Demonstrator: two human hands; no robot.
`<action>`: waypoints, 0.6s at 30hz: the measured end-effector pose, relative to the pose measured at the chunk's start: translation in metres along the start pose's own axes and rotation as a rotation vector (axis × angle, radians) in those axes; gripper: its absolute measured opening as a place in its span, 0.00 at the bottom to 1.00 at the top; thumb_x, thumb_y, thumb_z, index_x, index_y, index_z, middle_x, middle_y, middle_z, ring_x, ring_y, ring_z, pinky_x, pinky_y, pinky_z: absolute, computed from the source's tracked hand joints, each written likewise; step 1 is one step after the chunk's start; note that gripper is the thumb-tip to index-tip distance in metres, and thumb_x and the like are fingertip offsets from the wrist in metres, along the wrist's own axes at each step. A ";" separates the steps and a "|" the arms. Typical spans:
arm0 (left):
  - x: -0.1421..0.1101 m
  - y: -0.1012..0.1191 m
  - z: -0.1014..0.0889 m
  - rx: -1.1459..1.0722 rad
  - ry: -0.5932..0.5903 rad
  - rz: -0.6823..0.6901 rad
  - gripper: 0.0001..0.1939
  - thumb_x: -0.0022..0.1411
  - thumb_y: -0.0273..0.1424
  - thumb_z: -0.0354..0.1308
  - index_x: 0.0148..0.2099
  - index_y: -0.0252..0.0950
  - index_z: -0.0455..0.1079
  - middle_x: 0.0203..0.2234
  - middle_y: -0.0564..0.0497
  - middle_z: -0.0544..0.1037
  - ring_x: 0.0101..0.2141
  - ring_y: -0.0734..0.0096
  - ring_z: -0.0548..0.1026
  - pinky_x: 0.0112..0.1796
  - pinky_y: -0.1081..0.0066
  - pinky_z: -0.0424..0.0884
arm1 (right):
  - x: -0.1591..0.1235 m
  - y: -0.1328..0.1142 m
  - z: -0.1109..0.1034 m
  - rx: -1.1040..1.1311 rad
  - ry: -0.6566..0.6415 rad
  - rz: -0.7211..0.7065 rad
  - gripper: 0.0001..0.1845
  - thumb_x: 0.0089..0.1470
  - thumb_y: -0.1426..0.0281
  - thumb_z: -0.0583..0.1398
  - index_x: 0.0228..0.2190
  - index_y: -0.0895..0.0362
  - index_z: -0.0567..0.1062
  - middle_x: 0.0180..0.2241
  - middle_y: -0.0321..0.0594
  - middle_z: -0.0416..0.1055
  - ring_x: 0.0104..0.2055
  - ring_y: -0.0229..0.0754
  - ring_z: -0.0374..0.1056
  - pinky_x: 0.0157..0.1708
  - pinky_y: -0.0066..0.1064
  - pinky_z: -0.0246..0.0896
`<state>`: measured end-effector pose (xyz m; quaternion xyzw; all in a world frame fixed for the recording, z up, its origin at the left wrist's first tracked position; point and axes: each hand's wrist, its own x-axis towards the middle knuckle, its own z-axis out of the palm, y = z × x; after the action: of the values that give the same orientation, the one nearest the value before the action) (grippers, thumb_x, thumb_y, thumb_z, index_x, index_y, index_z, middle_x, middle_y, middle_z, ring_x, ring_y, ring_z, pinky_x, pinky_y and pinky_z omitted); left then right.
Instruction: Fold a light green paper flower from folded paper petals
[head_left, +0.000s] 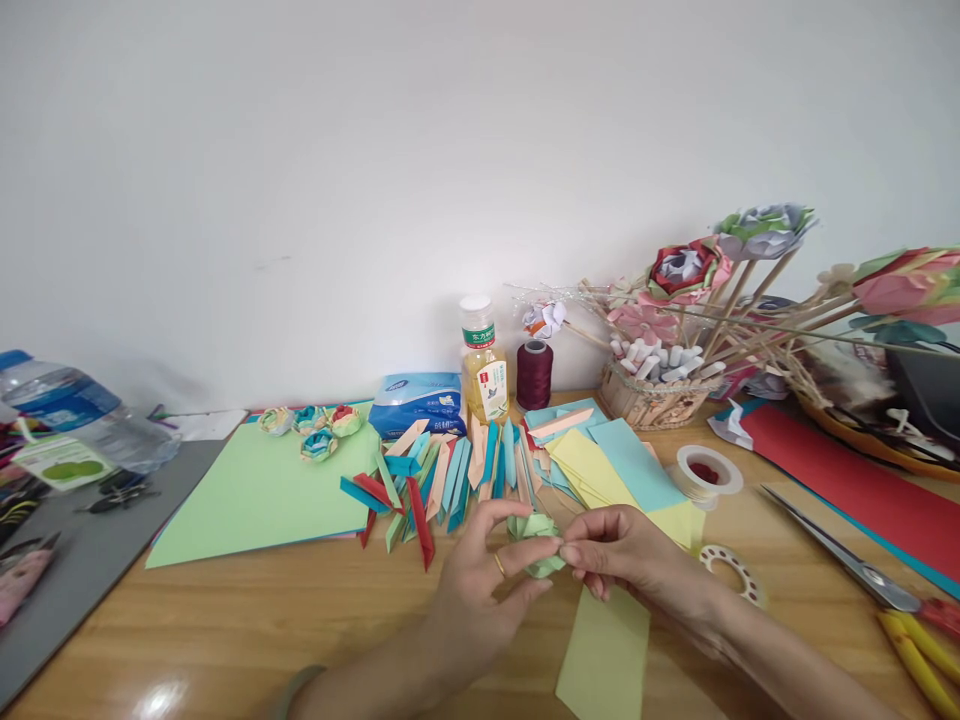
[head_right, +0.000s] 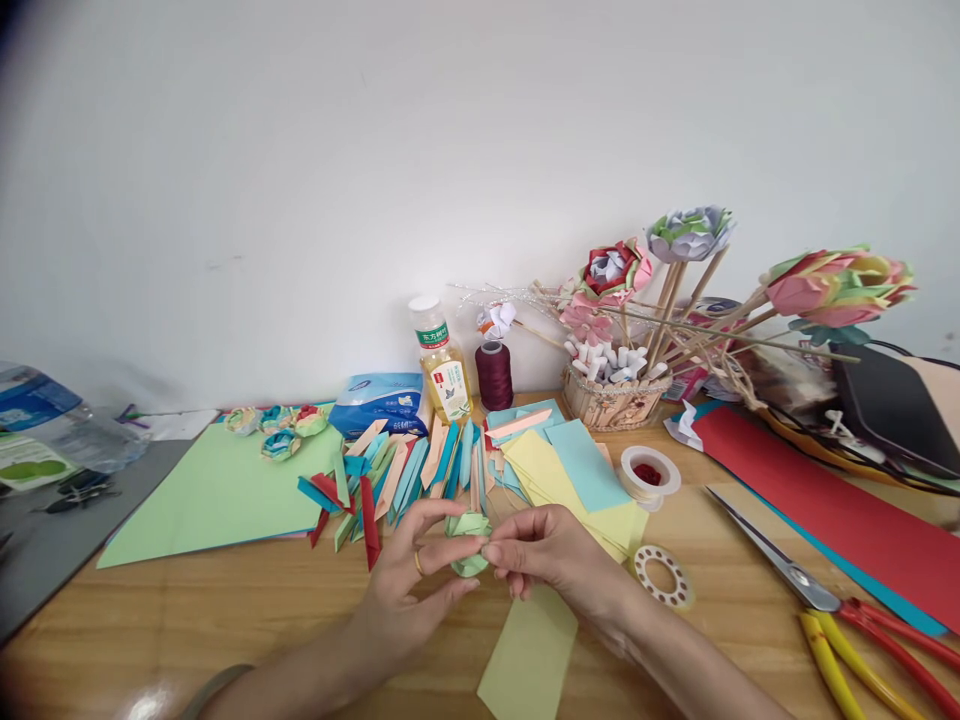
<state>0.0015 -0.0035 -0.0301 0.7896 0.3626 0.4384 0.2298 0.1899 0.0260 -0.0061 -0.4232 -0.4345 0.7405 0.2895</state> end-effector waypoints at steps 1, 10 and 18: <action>0.000 0.000 0.000 -0.001 -0.002 0.008 0.22 0.55 0.21 0.57 0.50 0.48 0.66 0.46 0.48 0.62 0.45 0.65 0.69 0.45 0.61 0.70 | 0.000 0.000 0.000 0.000 0.004 -0.001 0.16 0.32 0.62 0.70 0.18 0.61 0.76 0.15 0.32 0.67 0.16 0.30 0.59 0.18 0.23 0.53; 0.001 0.001 0.001 -0.018 -0.002 0.009 0.28 0.56 0.25 0.56 0.58 0.48 0.56 0.46 0.45 0.62 0.46 0.61 0.68 0.44 0.57 0.71 | -0.002 -0.002 -0.001 0.017 -0.046 -0.023 0.14 0.35 0.63 0.69 0.19 0.62 0.77 0.17 0.33 0.68 0.17 0.29 0.59 0.19 0.22 0.53; 0.001 0.000 0.000 0.027 0.000 0.049 0.28 0.56 0.19 0.54 0.54 0.53 0.61 0.47 0.48 0.59 0.46 0.64 0.67 0.41 0.63 0.72 | -0.003 -0.004 -0.001 0.049 -0.057 0.036 0.15 0.38 0.62 0.68 0.26 0.62 0.79 0.21 0.35 0.70 0.19 0.29 0.61 0.19 0.20 0.55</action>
<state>0.0020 -0.0027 -0.0294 0.8011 0.3491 0.4392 0.2085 0.1924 0.0261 -0.0016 -0.4024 -0.4169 0.7677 0.2738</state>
